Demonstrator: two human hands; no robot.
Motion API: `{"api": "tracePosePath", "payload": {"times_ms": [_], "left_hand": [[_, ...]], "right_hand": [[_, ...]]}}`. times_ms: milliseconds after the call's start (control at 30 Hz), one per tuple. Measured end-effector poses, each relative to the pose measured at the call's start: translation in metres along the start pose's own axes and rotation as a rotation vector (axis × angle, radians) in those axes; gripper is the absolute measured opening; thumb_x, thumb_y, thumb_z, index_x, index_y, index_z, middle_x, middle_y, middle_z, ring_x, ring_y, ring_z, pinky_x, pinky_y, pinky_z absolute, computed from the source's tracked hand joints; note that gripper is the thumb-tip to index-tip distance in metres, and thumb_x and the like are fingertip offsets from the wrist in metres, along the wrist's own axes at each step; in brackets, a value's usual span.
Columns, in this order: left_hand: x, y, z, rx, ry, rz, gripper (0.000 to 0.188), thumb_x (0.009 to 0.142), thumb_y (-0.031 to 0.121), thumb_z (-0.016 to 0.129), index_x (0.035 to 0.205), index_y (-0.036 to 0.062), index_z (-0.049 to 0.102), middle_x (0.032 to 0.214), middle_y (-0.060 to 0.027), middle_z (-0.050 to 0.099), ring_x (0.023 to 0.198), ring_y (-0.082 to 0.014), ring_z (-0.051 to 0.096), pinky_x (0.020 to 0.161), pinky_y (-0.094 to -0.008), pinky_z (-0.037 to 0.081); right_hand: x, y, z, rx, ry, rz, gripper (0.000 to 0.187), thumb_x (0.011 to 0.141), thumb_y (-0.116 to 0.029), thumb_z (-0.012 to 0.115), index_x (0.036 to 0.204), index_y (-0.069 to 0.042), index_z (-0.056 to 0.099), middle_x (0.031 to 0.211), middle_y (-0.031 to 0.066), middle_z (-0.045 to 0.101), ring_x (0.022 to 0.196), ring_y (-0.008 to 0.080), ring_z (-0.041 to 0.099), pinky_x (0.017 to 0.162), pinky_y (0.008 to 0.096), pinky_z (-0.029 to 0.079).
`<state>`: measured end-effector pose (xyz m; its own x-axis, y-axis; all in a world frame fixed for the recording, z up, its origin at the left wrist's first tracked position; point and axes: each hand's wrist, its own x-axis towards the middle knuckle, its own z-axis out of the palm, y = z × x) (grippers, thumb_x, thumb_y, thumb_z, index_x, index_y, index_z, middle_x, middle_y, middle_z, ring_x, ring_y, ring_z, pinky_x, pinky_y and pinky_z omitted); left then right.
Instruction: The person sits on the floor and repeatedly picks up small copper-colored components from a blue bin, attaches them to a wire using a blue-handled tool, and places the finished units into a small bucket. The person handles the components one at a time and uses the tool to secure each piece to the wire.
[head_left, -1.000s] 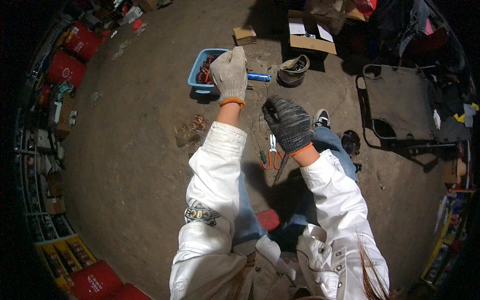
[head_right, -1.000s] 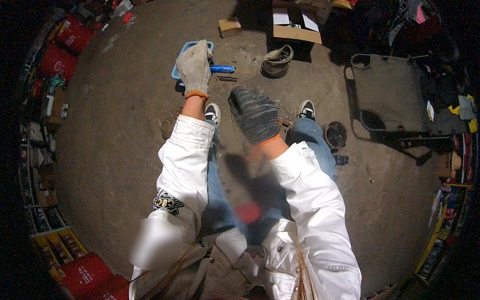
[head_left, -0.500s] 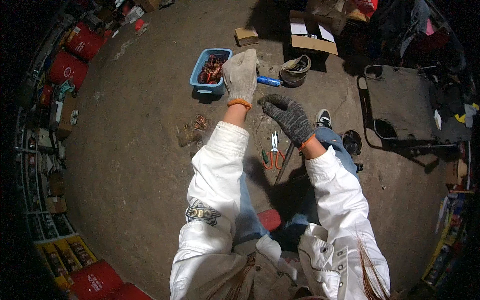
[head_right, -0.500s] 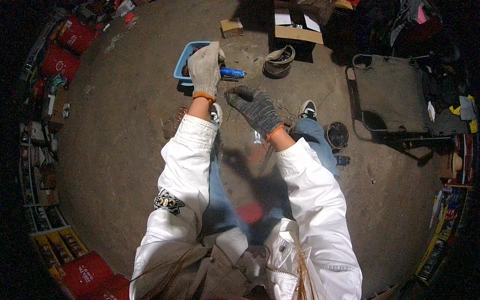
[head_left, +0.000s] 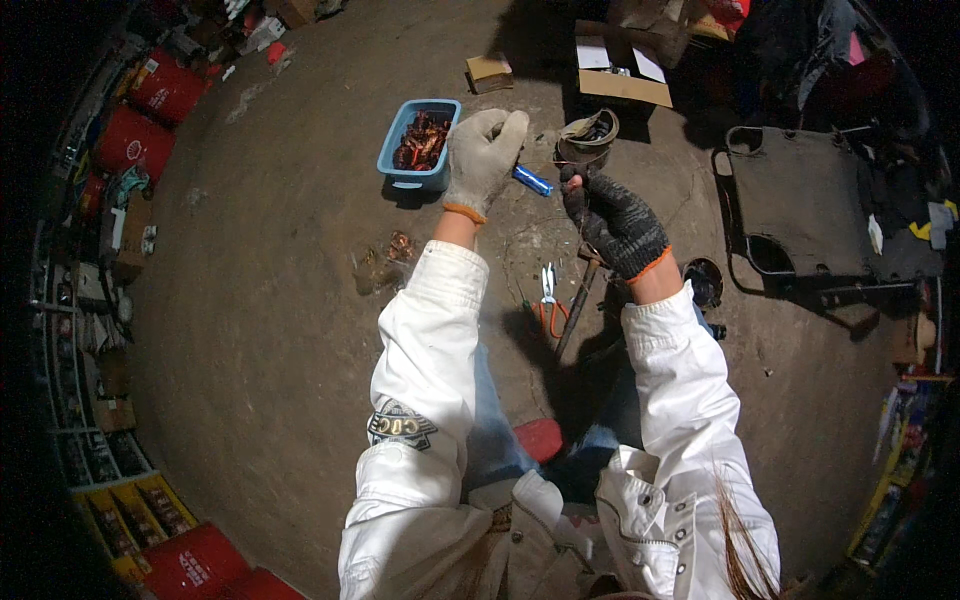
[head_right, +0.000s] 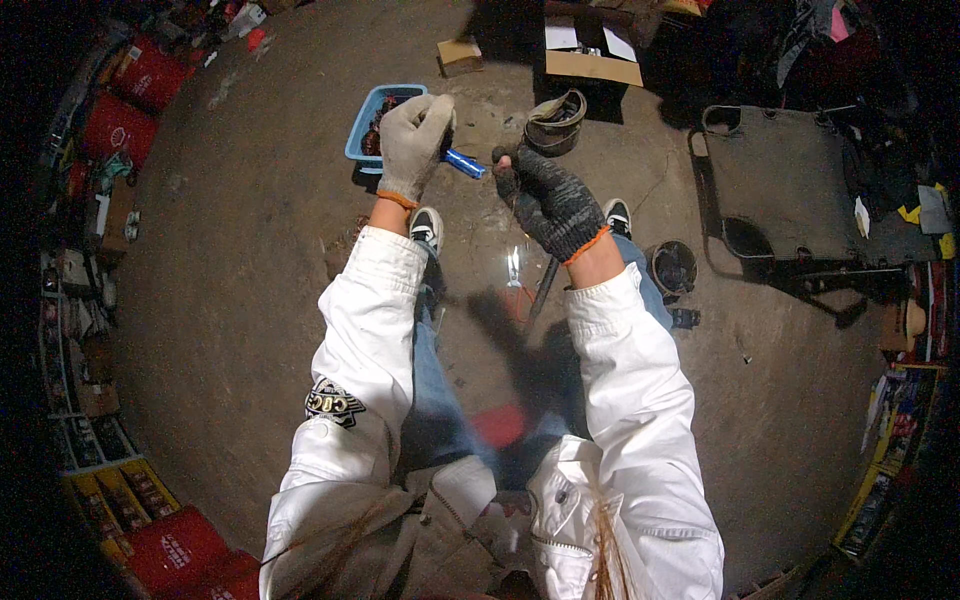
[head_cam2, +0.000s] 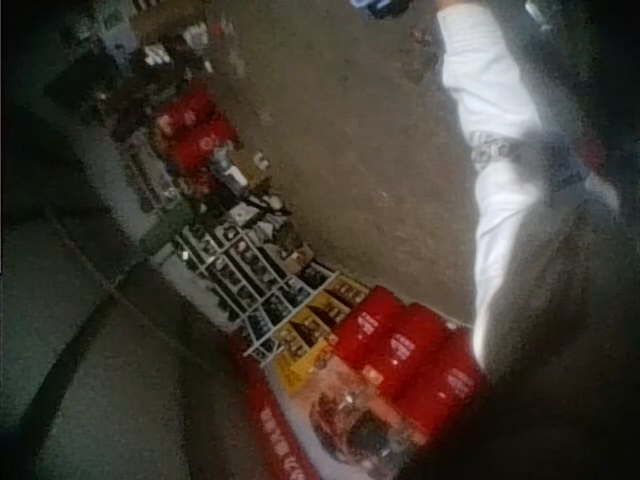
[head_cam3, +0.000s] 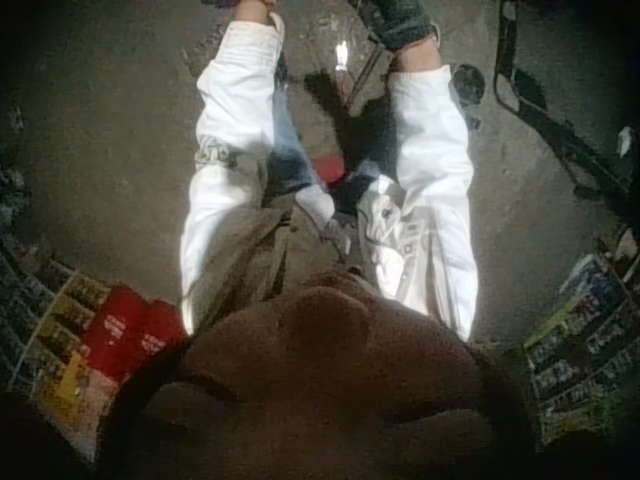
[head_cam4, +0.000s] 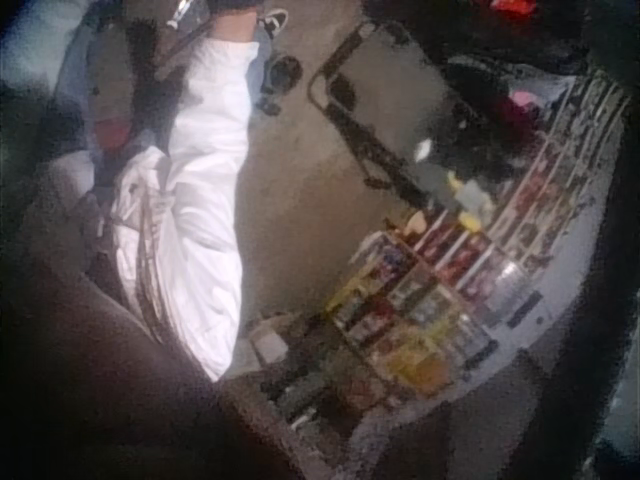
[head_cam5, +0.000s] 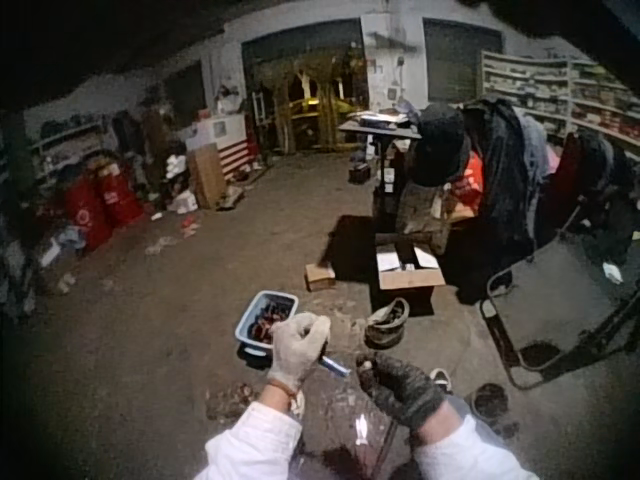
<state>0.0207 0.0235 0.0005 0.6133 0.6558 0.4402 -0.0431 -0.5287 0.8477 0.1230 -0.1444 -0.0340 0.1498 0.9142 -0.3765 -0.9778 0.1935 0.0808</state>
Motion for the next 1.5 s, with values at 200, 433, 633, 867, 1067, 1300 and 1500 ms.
{"api": "tracePosePath", "payload": {"times_ms": [200,433,633,867,1067,1300,1500], "left_hand": [[0.002,-0.013,0.011,-0.243,0.041,-0.106,0.031,0.091,0.021,0.053,0.065,0.0047,0.06,0.057,-0.001,0.051,0.052,-0.0084,0.047,0.049,-0.0244,0.036],[0.005,-0.018,0.007,-0.18,0.008,-0.147,0.024,0.094,0.013,0.045,0.072,0.0061,0.054,0.063,-0.0057,0.056,0.056,-0.0155,0.058,0.052,-0.028,0.045],[0.005,-0.004,0.005,-1.015,0.109,-0.464,0.025,0.088,0.025,0.053,0.07,0.009,0.053,0.064,-0.003,0.055,0.053,-0.0147,0.052,0.048,-0.0266,0.043],[0.005,-0.017,0.005,-0.462,0.347,-0.735,0.03,0.078,0.025,0.057,0.054,0.0067,0.057,0.053,-0.0025,0.051,0.044,-0.0128,0.044,0.041,-0.0278,0.032],[0.005,-0.026,-0.002,-0.345,0.053,-0.562,0.033,0.089,0.024,0.054,0.062,0.0058,0.057,0.058,-0.0038,0.056,0.048,-0.0135,0.051,0.045,-0.0252,0.041],[0.007,-0.029,-0.009,-1.059,0.075,-0.54,0.029,0.089,0.025,0.051,0.062,0.0128,0.049,0.054,-0.0024,0.05,0.047,-0.0152,0.05,0.044,-0.0279,0.042],[0.0,-0.049,-0.011,-0.935,0.381,-0.755,0.013,0.08,0.022,0.058,0.076,0.0126,0.05,0.065,-0.0013,0.054,0.053,-0.0165,0.052,0.046,-0.0307,0.042]], "right_hand": [[-0.012,0.008,0.014,-0.213,-0.411,0.025,0.021,0.091,-0.011,0.054,0.106,0.003,0.058,0.081,0.007,0.061,0.06,0.0103,0.055,0.054,0.019,0.045],[-0.017,0.014,0.012,-0.822,-0.272,-0.1,0.025,0.095,-0.023,0.046,0.108,-0.006,0.06,0.058,-0.006,0.04,0.046,0.0038,0.033,0.041,0.0205,0.025],[-0.005,0.017,0.003,-1.952,-0.329,-1.015,0.018,0.088,-0.01,0.052,0.103,-0.002,0.06,0.07,0.0044,0.055,0.06,0.0136,0.051,0.055,0.027,0.042],[-0.012,0.044,-0.007,-1.881,-0.235,-0.74,0.021,0.084,-0.012,0.058,0.1,0.001,0.065,0.094,0.0167,0.066,0.083,0.0285,0.063,0.073,0.0346,0.05],[-0.008,0.014,-0.019,-2.149,-0.136,-1.201,0.026,0.083,-0.011,0.059,0.106,-0.002,0.063,0.1,0.0155,0.064,0.081,0.0286,0.063,0.071,0.0357,0.05],[-0.009,0.016,-0.029,-1.603,-0.171,-0.826,0.027,0.083,-0.015,0.064,0.107,-0.002,0.063,0.089,0.0137,0.065,0.076,0.0251,0.062,0.07,0.0352,0.05],[-0.014,0.05,-0.013,-2.01,-0.398,-0.885,0.023,0.08,-0.015,0.061,0.096,0.001,0.065,0.086,0.0163,0.065,0.075,0.0283,0.064,0.068,0.0356,0.051]]}}
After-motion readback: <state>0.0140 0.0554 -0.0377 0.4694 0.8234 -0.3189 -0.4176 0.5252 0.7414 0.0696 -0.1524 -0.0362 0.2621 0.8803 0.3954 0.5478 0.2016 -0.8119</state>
